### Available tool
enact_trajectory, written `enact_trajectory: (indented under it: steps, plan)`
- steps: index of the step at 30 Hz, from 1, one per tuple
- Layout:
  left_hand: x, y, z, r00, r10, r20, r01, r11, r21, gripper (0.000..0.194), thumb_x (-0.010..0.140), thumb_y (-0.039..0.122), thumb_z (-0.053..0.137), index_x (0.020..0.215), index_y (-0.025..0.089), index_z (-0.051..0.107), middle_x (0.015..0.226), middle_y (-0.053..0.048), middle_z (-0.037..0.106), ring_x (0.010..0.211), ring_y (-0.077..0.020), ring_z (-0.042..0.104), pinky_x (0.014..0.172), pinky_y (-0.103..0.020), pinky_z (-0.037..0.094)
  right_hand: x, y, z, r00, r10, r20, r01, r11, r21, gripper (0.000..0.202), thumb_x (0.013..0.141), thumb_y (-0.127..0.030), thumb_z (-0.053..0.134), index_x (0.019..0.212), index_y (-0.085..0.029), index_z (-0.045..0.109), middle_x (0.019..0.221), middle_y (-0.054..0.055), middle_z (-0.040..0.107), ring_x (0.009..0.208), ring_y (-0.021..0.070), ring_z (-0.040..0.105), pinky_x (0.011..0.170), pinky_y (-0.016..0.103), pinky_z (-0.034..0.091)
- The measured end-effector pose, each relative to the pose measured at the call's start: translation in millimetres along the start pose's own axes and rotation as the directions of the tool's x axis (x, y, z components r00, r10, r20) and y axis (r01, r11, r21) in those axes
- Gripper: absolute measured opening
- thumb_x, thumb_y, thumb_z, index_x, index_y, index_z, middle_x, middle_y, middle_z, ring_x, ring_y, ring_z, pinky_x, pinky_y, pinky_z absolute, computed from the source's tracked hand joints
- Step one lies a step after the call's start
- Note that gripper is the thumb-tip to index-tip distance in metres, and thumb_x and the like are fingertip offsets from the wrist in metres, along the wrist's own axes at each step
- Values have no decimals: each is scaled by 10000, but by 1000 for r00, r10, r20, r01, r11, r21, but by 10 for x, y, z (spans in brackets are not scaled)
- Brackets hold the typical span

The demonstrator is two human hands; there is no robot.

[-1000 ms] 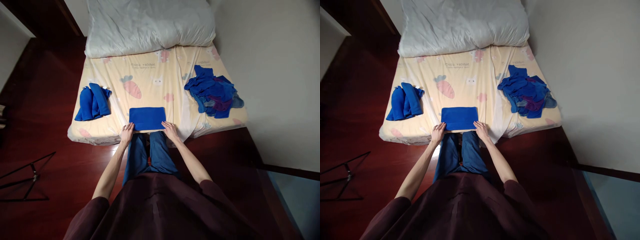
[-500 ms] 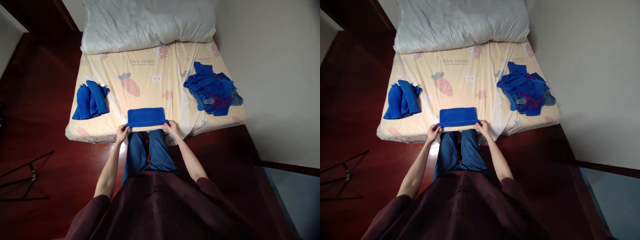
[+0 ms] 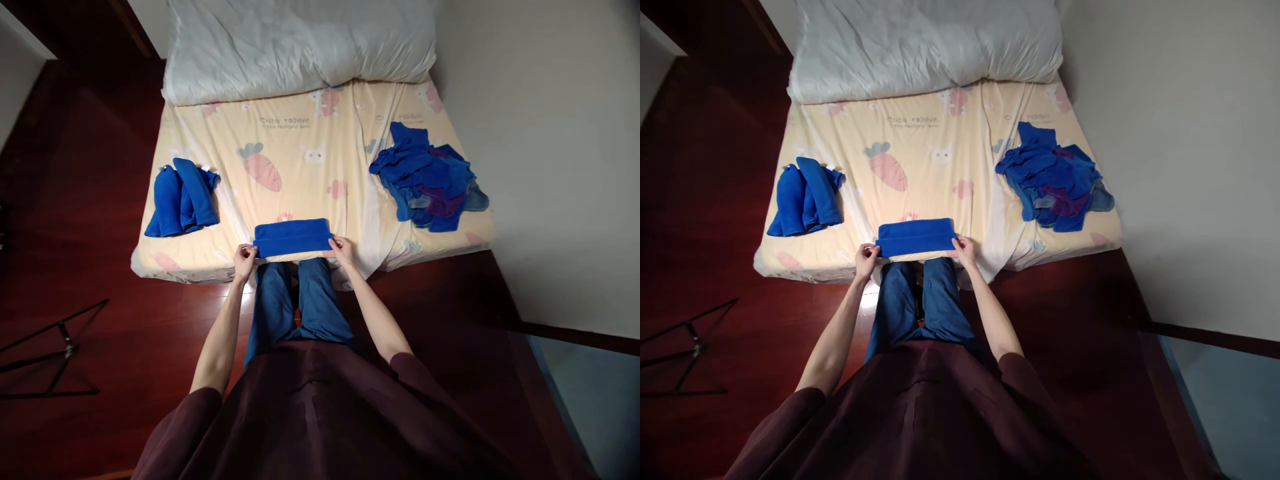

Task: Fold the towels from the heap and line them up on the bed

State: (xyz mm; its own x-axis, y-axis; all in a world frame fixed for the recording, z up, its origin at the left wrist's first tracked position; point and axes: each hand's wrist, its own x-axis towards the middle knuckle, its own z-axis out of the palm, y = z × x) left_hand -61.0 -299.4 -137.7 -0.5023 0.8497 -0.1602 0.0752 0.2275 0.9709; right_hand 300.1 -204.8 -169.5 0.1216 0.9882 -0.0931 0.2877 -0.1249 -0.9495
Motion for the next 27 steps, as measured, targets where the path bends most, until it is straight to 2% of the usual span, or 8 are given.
enact_trajectory:
  steps: [4, 6, 8, 10, 12, 15, 22, 27]
  plan:
    - [-36, 29, 26, 996, 75, -44, -62, 967, 248, 226, 844, 389, 685, 934, 214, 573, 762, -14, 624, 750, -194, 637, 760, -330, 542, -62, -71, 10, 999, -14, -30, 10, 994, -106, 541, 832, -598, 691, 1116, -137, 696, 937, 120, 746, 844, 239, 716, 836, 391, 603]
    - [-105, 79, 49, 971, 232, -61, -182, 880, 439, 254, 876, 374, 656, 1051, 193, 621, 993, -108, 684, 998, -270, 669, 947, -434, 542, -149, -165, 2, 990, -127, -55, 110, 965, -237, 502, 909, -536, 634, 1210, -139, 696, 1100, 158, 741, 1004, 265, 715, 949, 427, 589]
    - [-198, 147, 88, 917, 398, 33, -345, 746, 570, 378, 933, 374, 605, 1248, 167, 623, 1293, -190, 641, 1279, -324, 588, 1126, -500, 454, -253, -289, 6, 955, -298, -9, 274, 890, -363, 478, 993, -474, 542, 1333, -164, 670, 1342, 170, 677, 1254, 277, 641, 1118, 454, 509]
    - [-285, 204, 141, 848, 467, 253, -516, 612, 600, 509, 991, 394, 538, 1445, 163, 544, 1539, -192, 512, 1486, -324, 431, 1246, -502, 338, -347, -411, 29, 891, -425, 163, 451, 777, -439, 490, 1052, -417, 453, 1464, -195, 601, 1532, 132, 572, 1450, 263, 507, 1245, 466, 389]
    - [-341, 218, 195, 782, 438, 443, -622, 520, 585, 631, 1016, 434, 498, 1580, 162, 425, 1674, -155, 373, 1593, -308, 269, 1308, -493, 236, -409, -494, 66, 805, -452, 384, 591, 669, -451, 519, 1077, -378, 403, 1559, -218, 509, 1633, 80, 477, 1552, 241, 391, 1310, 474, 291]
    - [-353, 139, 235, 774, 354, 525, -633, 474, 612, 771, 1017, 490, 463, 1665, 116, 274, 1738, -150, 231, 1631, -312, 142, 1334, -510, 143, -436, -499, 94, 723, -401, 563, 675, 583, -452, 567, 1080, -358, 402, 1627, -207, 402, 1691, 52, 379, 1604, 226, 295, 1349, 488, 198]
    - [-216, -54, 93, 793, 301, 530, -608, 460, 647, 754, 1019, 450, 437, 1676, 128, 256, 1730, -133, 250, 1619, -281, 206, 1332, -499, 154, -357, -324, -90, 790, -352, 502, 601, 609, -518, 600, 1060, -333, 439, 1637, -184, 378, 1688, 72, 376, 1598, 235, 312, 1335, 500, 251]
    - [-63, -54, 27, 794, 297, 531, -600, 525, 603, 768, 892, 262, 554, 1629, 147, 372, 1679, -123, 383, 1578, -293, 322, 1302, -499, 273, -278, -350, -90, 802, -385, 457, 588, 645, -488, 586, 976, -173, 482, 1562, -167, 496, 1629, 83, 481, 1552, 224, 397, 1307, 471, 321]
